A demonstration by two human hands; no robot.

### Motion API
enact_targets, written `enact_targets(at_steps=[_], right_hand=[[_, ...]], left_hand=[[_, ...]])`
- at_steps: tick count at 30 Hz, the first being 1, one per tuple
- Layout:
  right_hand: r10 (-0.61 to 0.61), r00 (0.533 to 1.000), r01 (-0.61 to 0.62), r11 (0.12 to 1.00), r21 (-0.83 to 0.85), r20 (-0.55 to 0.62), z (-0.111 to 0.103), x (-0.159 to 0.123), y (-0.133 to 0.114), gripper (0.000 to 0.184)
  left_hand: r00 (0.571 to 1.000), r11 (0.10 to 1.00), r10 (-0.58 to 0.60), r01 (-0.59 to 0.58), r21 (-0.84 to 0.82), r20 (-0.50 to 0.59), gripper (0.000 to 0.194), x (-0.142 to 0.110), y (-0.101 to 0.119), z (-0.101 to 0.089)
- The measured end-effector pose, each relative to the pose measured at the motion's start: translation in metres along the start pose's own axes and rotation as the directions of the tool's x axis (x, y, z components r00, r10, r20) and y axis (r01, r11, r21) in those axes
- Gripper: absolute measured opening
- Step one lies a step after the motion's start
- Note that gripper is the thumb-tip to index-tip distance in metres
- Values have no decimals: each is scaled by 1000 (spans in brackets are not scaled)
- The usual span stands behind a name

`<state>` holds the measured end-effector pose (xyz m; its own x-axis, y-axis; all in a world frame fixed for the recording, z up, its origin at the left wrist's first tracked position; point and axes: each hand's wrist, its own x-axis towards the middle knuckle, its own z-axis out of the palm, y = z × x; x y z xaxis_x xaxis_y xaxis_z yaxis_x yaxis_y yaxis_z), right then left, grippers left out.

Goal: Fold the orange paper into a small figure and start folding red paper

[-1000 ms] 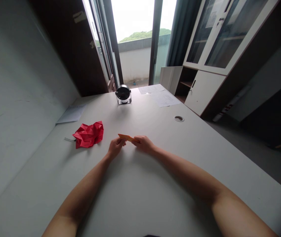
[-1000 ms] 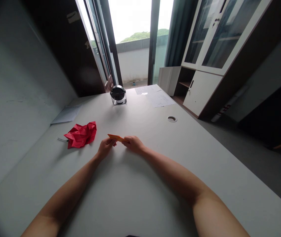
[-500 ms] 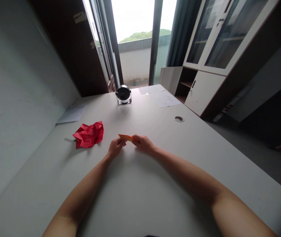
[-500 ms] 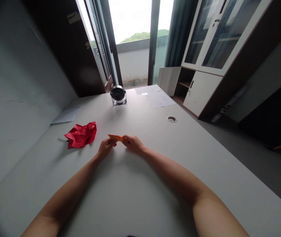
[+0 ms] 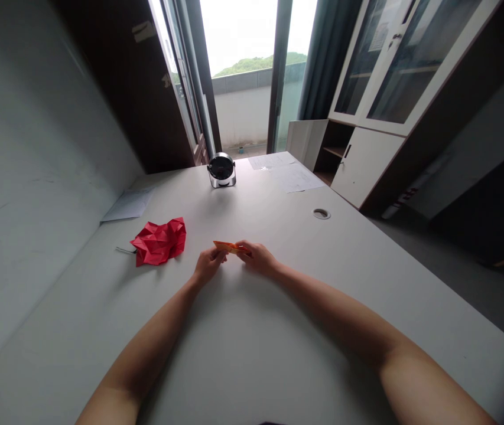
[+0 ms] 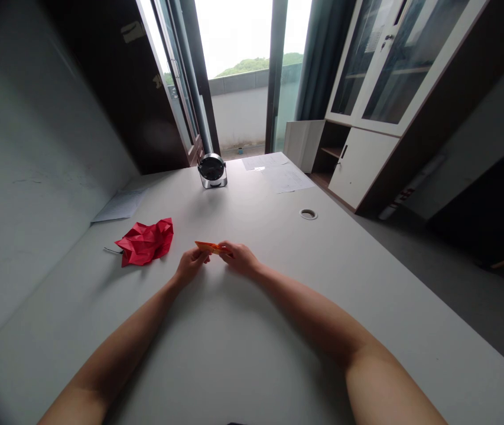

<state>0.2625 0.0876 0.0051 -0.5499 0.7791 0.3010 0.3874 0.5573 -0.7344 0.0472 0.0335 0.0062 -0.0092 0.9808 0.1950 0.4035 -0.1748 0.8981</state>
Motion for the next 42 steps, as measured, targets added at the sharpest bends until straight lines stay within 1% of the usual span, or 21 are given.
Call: enact_targets(at_steps=[13, 24, 33, 37, 42], right_hand=[[-10, 1000, 11, 1000, -17, 6, 0, 0, -1, 25], [-10, 1000, 10, 1000, 0, 7, 1, 1, 1, 23], [-16, 1000, 16, 1000, 4, 13, 1, 1, 1, 21], [-32, 999, 32, 999, -9, 25, 2, 2, 2, 17], [-41, 999, 42, 999, -29, 34, 1, 3, 0, 20]], left_hand=[[1000, 1000, -1, 2, 19, -4, 35, 0, 0, 0], [1000, 999, 8, -10, 52, 24, 32, 0, 3, -1], [1000, 997, 9, -12, 73, 30, 32, 0, 1, -1], [999, 996, 12, -16, 90, 39, 31, 0, 2, -1], [998, 992, 20, -26, 124, 55, 31, -1, 2, -1]])
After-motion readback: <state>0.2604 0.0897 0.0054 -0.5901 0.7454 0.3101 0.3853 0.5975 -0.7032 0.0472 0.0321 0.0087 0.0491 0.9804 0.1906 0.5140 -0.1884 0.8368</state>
